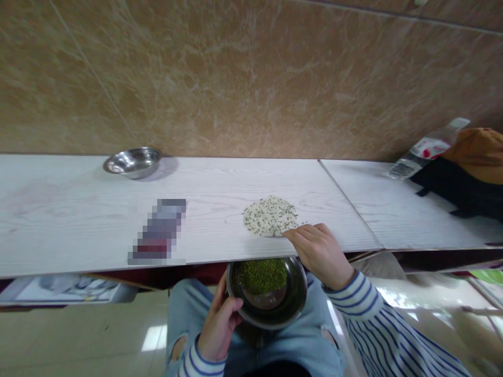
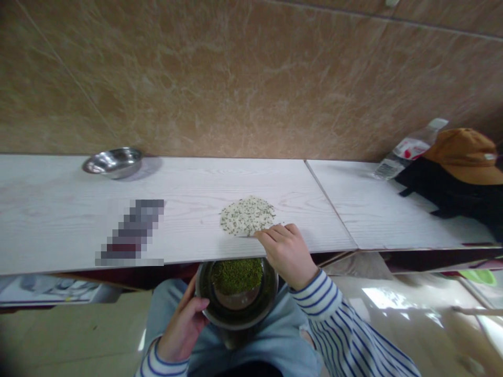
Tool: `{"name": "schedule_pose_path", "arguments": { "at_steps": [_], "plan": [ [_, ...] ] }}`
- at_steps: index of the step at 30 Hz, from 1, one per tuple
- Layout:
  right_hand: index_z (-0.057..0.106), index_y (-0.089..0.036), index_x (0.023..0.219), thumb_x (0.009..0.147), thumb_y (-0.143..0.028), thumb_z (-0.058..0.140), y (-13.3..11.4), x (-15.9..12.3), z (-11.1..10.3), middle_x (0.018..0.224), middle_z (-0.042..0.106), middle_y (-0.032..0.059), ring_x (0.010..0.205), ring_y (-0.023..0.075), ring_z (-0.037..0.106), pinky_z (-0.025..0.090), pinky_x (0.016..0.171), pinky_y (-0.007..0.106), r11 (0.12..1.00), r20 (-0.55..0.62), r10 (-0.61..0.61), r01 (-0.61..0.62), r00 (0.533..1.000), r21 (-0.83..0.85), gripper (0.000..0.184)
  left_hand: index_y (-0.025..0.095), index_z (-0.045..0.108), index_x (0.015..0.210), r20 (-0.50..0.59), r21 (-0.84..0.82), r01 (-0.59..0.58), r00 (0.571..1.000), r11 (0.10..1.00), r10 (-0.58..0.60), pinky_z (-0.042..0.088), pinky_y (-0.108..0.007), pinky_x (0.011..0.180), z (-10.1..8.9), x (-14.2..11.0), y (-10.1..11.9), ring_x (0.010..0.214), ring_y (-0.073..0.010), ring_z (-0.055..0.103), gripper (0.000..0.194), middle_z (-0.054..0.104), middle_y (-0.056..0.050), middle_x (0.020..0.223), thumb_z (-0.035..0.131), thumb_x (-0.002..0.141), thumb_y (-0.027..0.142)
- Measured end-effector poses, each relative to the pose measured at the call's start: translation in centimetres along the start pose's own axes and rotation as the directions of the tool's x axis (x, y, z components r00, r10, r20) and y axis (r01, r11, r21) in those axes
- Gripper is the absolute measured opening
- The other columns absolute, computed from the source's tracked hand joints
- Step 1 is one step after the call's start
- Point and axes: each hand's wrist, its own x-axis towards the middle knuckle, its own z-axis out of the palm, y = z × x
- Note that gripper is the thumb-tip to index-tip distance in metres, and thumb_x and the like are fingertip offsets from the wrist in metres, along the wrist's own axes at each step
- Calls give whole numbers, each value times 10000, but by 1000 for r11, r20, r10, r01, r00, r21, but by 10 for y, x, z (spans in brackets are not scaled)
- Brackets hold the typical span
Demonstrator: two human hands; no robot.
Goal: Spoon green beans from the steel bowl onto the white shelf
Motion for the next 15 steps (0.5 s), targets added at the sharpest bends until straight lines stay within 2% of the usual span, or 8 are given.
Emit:
{"name": "schedule_pose_path", "arguments": {
  "at_steps": [9,15],
  "plan": [
    [579,-211,1003,857,-151,455,14,34,6,840,652,19,837,146,542,272,714,286,998,36,-2,4,999,-57,200,294,401,1309,-20,2,18,1000,1000,-18,467,-301,665,-2,7,-3,779,-167,557,775,608,-35,1088,585,574,136],
    [575,-199,1010,883,-179,417,23,35,2,848,654,30,844,141,544,271,727,277,998,-42,35,-37,999,-48,204,277,351,1340,-14,13,22,1000,1000,-22,458,-283,653,-1,7,-3,801,-172,567,805,625,-36,1081,574,579,140]
  ]
}}
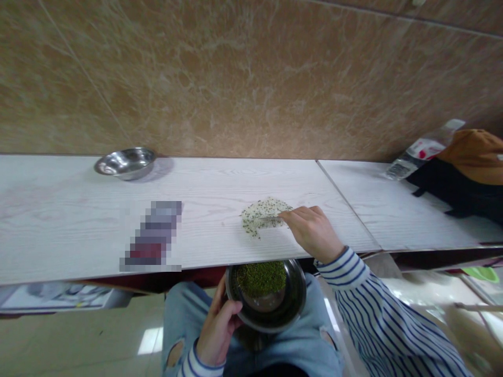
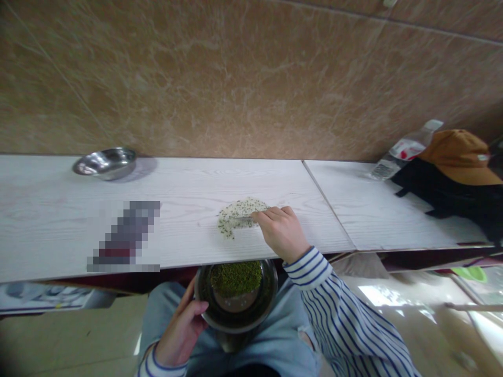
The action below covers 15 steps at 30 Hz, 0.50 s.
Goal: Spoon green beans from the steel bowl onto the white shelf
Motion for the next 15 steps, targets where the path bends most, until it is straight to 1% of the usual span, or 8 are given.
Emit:
{"name": "schedule_pose_path", "arguments": {
  "at_steps": [3,6,12,15],
  "plan": [
    [576,-190,1002,884,-182,419,5,-2,-1,820,656,25,845,141,545,270,724,276,998,-15,52,-52,999,-23,196,269,356,1339,8,1,-2,1000,1000,2,455,-281,638,2,-1,0,782,-168,562,796,624,-40,1082,571,584,139],
    [575,-192,1004,880,-177,425,6,-4,0,797,655,17,835,142,545,267,711,279,995,-4,74,-74,997,-61,195,272,355,1339,16,8,2,1000,1000,-2,454,-281,635,4,-3,0,793,-174,564,797,620,-40,1099,572,584,138],
    [576,-201,997,879,-189,437,-5,-16,-1,822,654,15,839,142,541,272,726,286,998,24,33,-32,999,-56,183,243,363,1330,9,-13,1,1000,1000,-1,466,-285,644,5,-5,-2,821,-173,555,780,574,-56,1181,581,590,135],
    [573,-199,1000,882,-190,429,-6,-22,-5,838,656,12,849,140,544,279,731,282,999,3,30,-30,1000,-42,187,248,371,1327,-1,-11,2,1000,1000,-2,470,-292,639,4,-4,-3,823,-179,556,784,575,-60,1175,586,582,135]
  ]
}}
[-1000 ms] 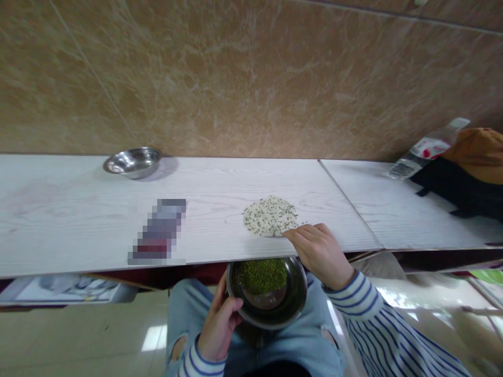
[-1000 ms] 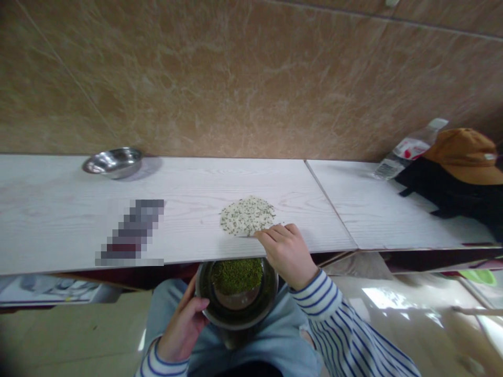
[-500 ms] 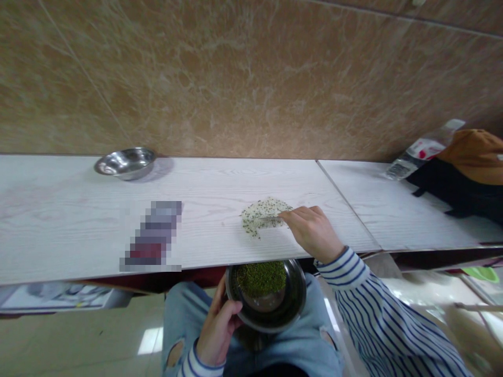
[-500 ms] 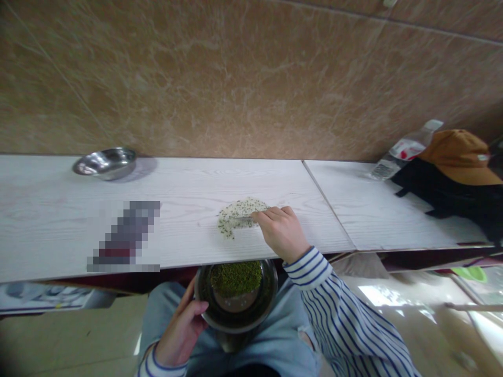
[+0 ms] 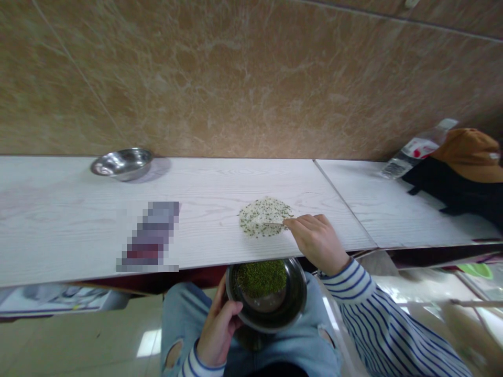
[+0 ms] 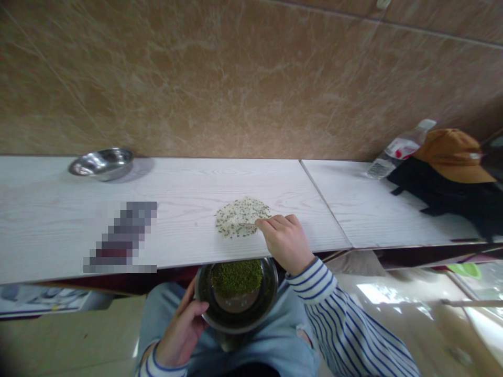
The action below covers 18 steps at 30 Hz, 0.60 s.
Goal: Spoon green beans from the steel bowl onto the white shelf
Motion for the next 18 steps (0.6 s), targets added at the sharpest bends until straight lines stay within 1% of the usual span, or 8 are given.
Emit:
{"name": "schedule_pose_path", "arguments": {
  "at_steps": [3,6,9,13,18],
  "plan": [
    [569,-193,1033,882,-186,419,10,-3,-1,846,661,18,851,142,555,285,727,278,999,-28,49,-50,998,-19,213,250,385,1321,0,2,-4,1000,1000,4,470,-293,634,-1,1,-1,819,-183,560,776,585,-61,1158,585,580,138],
    [577,-192,1038,884,-214,406,28,0,1,847,666,38,824,150,569,290,719,280,983,-53,167,-170,985,-70,231,260,362,1337,4,-3,-1,1000,1000,1,468,-294,626,-1,0,-1,806,-185,566,798,613,-55,1102,583,580,137],
    [576,-195,1040,894,-239,367,47,5,7,846,673,50,798,164,579,291,700,289,950,-49,273,-277,961,-144,259,272,362,1337,-3,0,-6,1000,1000,6,466,-294,619,-1,-1,-1,802,-188,569,803,618,-48,1093,590,579,140],
    [568,-211,1055,903,-261,332,60,13,12,862,679,54,807,173,586,288,684,300,929,6,322,-315,947,-197,284,282,384,1323,-18,9,-11,1000,1000,11,459,-282,626,0,-1,-1,795,-177,567,783,625,-37,1084,590,579,149],
    [561,-214,1066,903,-265,331,56,15,13,859,681,49,824,177,587,288,685,305,926,62,325,-305,944,-220,286,299,382,1323,-5,20,-13,1000,1000,13,456,-298,662,-1,0,-1,818,-185,574,798,628,-33,1080,587,565,157]
  ]
}}
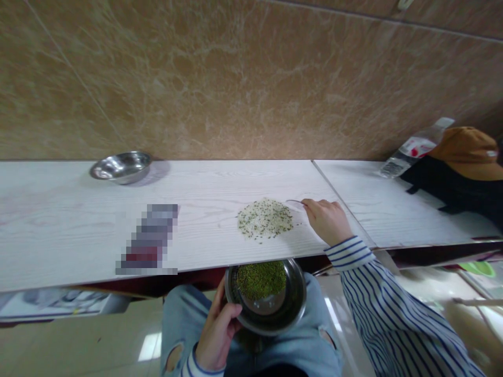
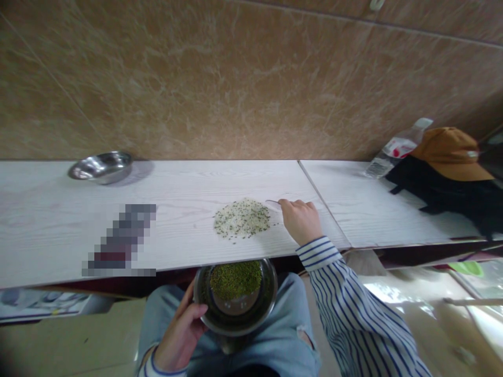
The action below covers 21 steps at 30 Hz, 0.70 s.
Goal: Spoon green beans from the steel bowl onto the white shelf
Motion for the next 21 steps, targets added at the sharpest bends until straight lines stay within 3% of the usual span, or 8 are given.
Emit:
{"name": "schedule_pose_path", "arguments": {
  "at_steps": [11,17,21],
  "plan": [
    [571,-185,1055,894,-226,344,-16,-26,-16,830,677,49,788,159,585,303,682,290,995,-1,-95,95,995,1,281,283,396,1316,4,-11,6,1000,1000,-6,472,-305,653,5,-1,-2,806,-183,576,785,608,-49,1124,592,568,147],
    [573,-160,1079,889,-237,334,1,-31,-15,838,680,78,782,166,601,342,694,293,998,-19,29,-30,999,-63,315,296,414,1305,12,-4,19,1000,1000,-19,468,-309,661,6,-2,-5,819,-187,576,779,612,-42,1123,591,559,156],
    [565,-153,1085,884,-232,338,1,-34,-14,824,681,79,760,173,607,360,678,288,996,26,35,-33,999,-83,314,273,417,1305,29,-1,14,999,1000,-14,466,-307,642,6,-2,-6,843,-200,569,772,597,-52,1145,595,561,164]
  ]
}}
